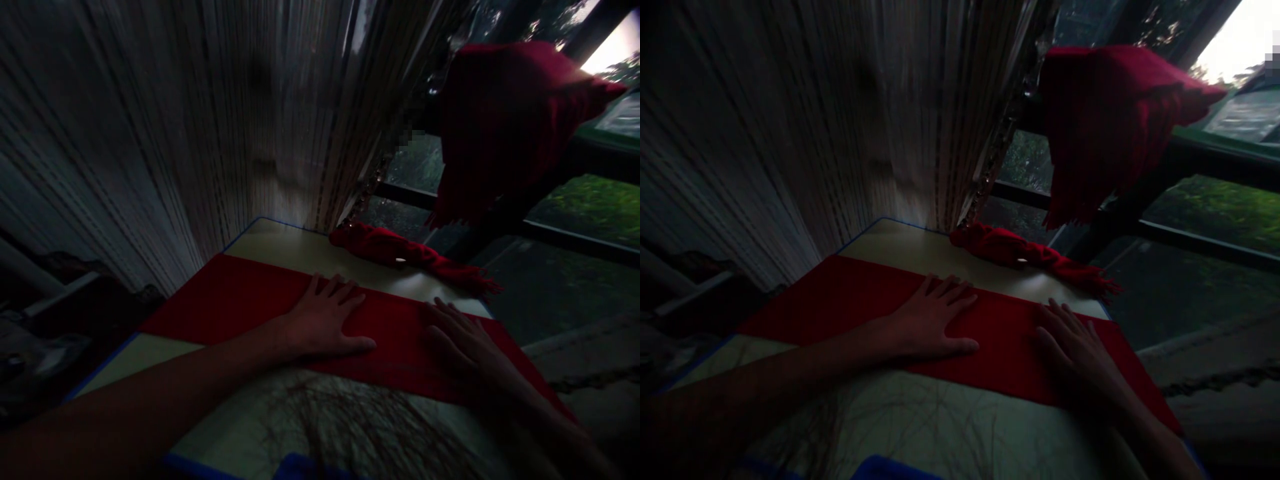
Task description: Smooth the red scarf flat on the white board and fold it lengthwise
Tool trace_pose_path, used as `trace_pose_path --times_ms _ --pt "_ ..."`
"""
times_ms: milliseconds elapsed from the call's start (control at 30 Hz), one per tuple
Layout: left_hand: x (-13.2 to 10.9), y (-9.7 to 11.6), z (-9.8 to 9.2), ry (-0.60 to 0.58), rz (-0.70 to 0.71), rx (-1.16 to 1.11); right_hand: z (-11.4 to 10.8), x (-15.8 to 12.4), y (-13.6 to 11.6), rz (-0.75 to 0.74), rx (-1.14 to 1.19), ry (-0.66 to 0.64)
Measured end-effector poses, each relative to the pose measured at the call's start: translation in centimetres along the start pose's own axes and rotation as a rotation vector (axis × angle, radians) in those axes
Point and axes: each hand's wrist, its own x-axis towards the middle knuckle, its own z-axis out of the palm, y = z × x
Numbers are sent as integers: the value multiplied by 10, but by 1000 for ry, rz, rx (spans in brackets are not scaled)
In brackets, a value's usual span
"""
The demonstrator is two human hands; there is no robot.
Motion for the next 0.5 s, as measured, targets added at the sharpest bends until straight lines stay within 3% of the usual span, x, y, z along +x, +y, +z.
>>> trace_pose_path --times_ms 133,233,333,500 --pt "-1 1 0 12 -5 13 -11 21 -76 -209 157 -99" --pt "-2 2 -1 8 -4 14 -16 26 -99 -223 228 -176" --pt "-1 2 -1 7 -1 13 -11 23 -80 -165 226 -161" --pt "-1 0 0 27 13 10 10 -2 2 -27 103 -62"
